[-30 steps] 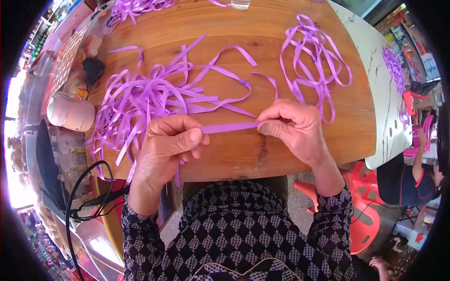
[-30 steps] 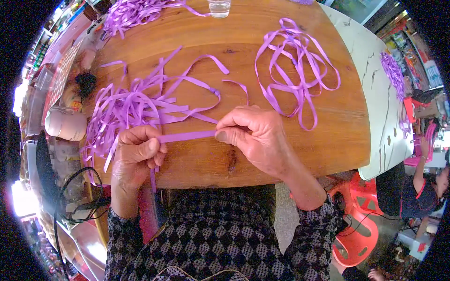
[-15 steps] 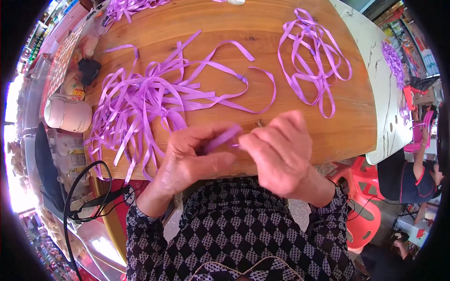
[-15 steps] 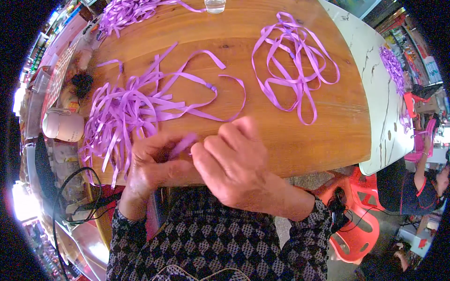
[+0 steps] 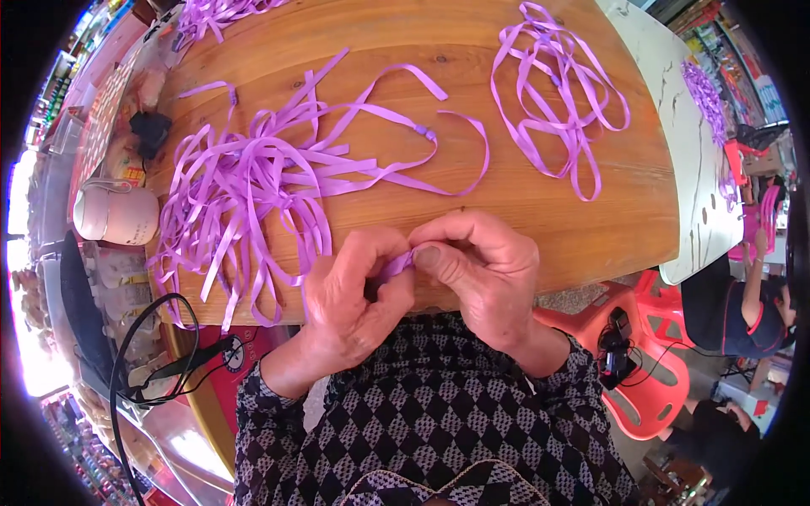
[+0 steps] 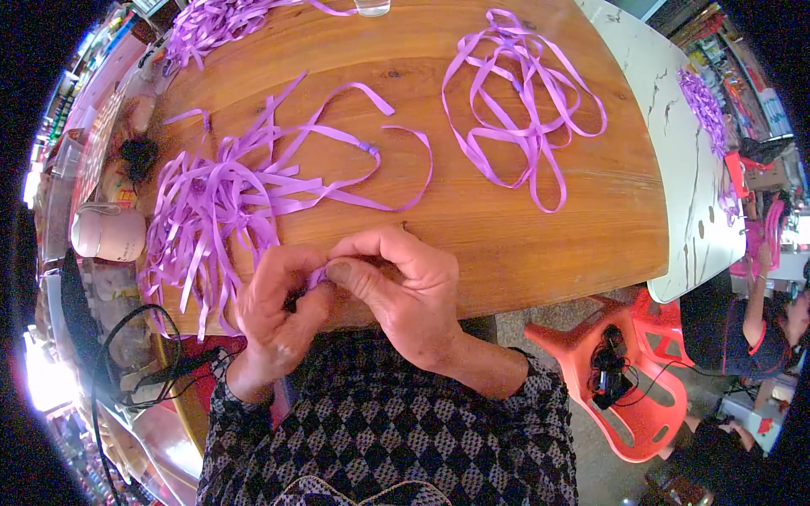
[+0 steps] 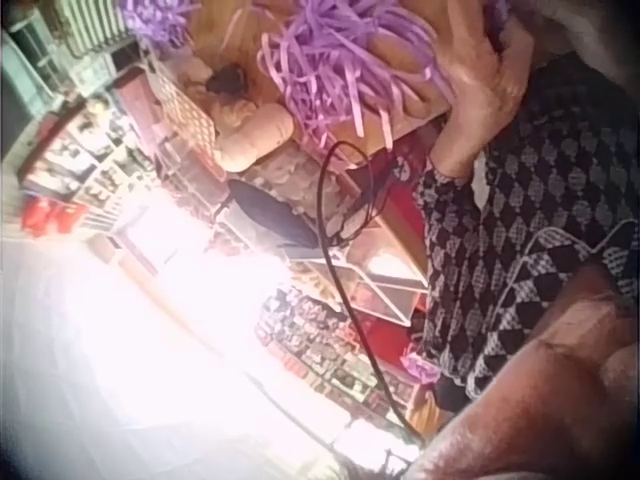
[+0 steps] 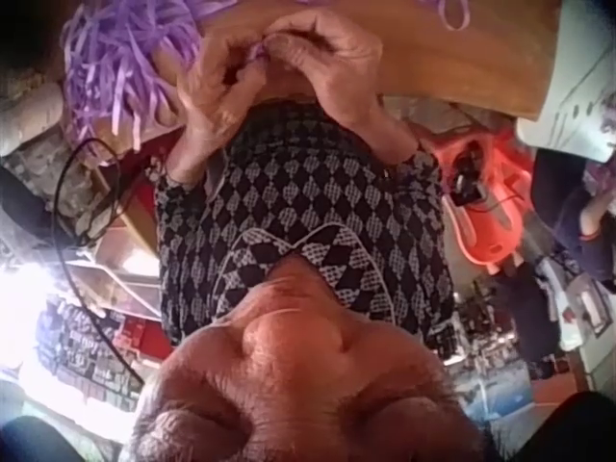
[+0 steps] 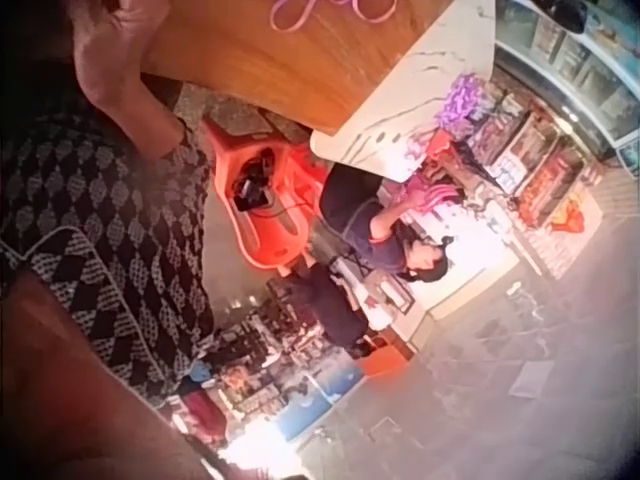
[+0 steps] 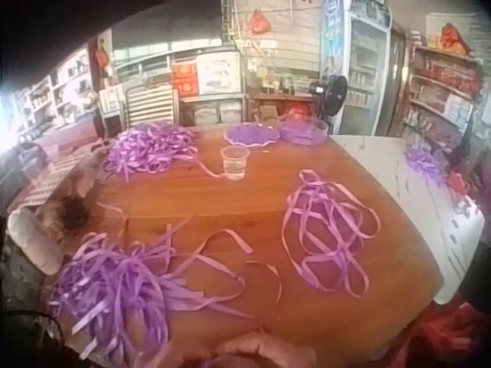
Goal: The person ties knots in purple ribbons by hand, handling them one at a time. They pick up a ribbon from a pile, form a knot, and then set it aside on the wooden table.
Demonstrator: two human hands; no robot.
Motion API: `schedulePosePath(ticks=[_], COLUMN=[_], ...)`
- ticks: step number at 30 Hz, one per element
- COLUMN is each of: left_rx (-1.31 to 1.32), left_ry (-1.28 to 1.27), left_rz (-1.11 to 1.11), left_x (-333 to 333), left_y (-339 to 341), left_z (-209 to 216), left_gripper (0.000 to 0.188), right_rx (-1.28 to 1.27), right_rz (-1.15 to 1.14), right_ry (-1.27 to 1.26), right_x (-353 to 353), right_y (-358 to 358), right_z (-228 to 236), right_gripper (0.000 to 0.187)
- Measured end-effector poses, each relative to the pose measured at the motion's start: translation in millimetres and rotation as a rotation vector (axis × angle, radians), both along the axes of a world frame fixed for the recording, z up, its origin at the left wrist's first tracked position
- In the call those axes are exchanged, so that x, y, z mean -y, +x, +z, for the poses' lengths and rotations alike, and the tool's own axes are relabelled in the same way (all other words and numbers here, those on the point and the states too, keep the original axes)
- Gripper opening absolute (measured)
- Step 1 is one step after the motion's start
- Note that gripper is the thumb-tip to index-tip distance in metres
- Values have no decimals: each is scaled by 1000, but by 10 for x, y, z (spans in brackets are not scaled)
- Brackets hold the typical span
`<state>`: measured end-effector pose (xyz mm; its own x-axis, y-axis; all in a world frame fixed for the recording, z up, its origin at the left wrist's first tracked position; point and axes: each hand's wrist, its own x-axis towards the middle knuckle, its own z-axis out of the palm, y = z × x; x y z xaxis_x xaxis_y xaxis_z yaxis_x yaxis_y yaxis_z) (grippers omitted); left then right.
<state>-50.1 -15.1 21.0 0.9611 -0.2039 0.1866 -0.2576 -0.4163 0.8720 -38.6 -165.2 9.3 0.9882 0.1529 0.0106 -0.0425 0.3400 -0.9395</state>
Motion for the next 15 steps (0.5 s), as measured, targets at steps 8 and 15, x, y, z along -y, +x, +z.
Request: schedulePosePath(ticks=[8, 15], left_rx=[399, 262], left_ry=[57, 17], left_rz=[10, 70], left_x=[5, -41], left_y=[28, -18], left_z=[-21, -9], left_gripper=[20, 14], right_rx=[-224, -243], right_rz=[217, 217], right_ry=[141, 182], right_x=[75, 54], right_y=[93, 5], right_z=[-32, -27], right_gripper=[18, 28])
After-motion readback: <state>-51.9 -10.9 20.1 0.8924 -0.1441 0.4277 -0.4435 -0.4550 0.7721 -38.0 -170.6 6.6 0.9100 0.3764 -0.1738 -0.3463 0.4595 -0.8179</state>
